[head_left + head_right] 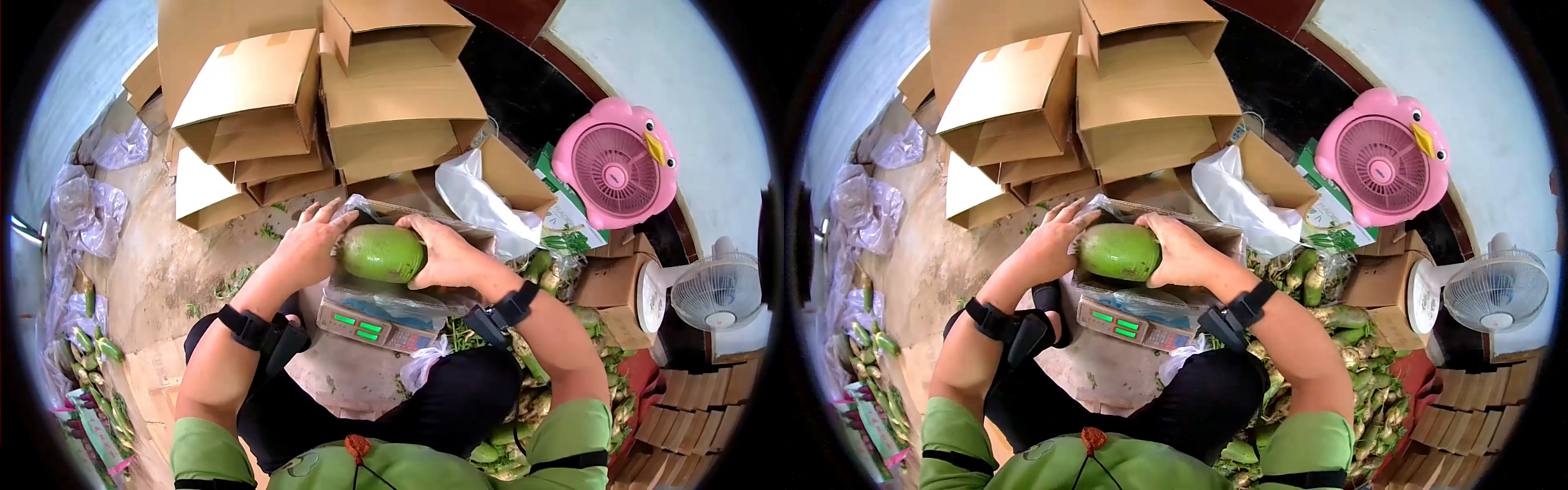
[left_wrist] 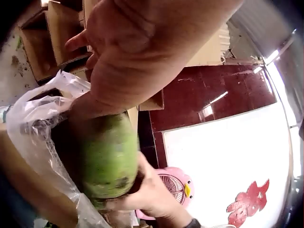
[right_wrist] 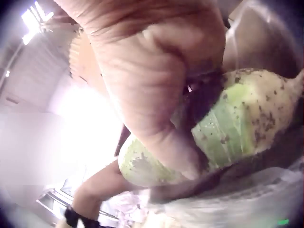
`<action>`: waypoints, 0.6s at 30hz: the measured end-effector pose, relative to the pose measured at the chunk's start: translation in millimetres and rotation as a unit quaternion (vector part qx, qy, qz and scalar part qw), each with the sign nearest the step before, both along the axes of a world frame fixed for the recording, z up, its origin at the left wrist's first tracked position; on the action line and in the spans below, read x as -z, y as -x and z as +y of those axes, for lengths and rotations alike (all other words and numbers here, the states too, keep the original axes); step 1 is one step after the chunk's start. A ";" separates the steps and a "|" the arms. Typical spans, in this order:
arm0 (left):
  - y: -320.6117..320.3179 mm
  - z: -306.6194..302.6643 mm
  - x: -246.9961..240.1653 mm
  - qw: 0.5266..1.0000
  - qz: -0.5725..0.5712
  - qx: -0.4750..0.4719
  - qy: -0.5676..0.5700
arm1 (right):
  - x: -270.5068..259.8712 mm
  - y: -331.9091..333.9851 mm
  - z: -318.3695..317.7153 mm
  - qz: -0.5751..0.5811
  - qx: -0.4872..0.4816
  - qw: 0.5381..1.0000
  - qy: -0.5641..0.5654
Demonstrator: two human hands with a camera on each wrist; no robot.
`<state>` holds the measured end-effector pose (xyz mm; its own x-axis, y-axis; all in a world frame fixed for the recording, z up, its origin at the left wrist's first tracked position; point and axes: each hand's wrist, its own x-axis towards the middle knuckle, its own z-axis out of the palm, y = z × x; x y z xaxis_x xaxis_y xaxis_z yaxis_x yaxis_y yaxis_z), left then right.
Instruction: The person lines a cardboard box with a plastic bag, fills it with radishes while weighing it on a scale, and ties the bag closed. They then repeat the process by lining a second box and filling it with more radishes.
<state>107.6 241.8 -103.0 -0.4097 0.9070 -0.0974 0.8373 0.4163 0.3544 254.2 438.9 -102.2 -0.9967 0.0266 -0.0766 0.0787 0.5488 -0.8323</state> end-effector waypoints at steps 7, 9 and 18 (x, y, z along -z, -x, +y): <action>-5.3 -2.7 -13.3 0.999 -0.040 -0.016 0.003 | 46.1 9.0 -4.0 -0.015 0.020 0.974 -0.226; -4.7 -0.6 -8.3 0.996 -0.084 -0.021 -0.007 | 44.0 8.1 -7.5 -0.038 0.044 0.963 -0.264; -11.2 -0.7 -7.1 0.995 -0.096 -0.037 -0.003 | 34.5 12.3 -23.4 -0.111 0.076 0.910 -0.391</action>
<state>118.8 241.1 -95.8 -0.4499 0.8757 -0.1752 0.7208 0.4719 0.5077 241.9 415.5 -136.7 -0.9390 0.2967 -0.1738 0.3225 0.9353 -0.1458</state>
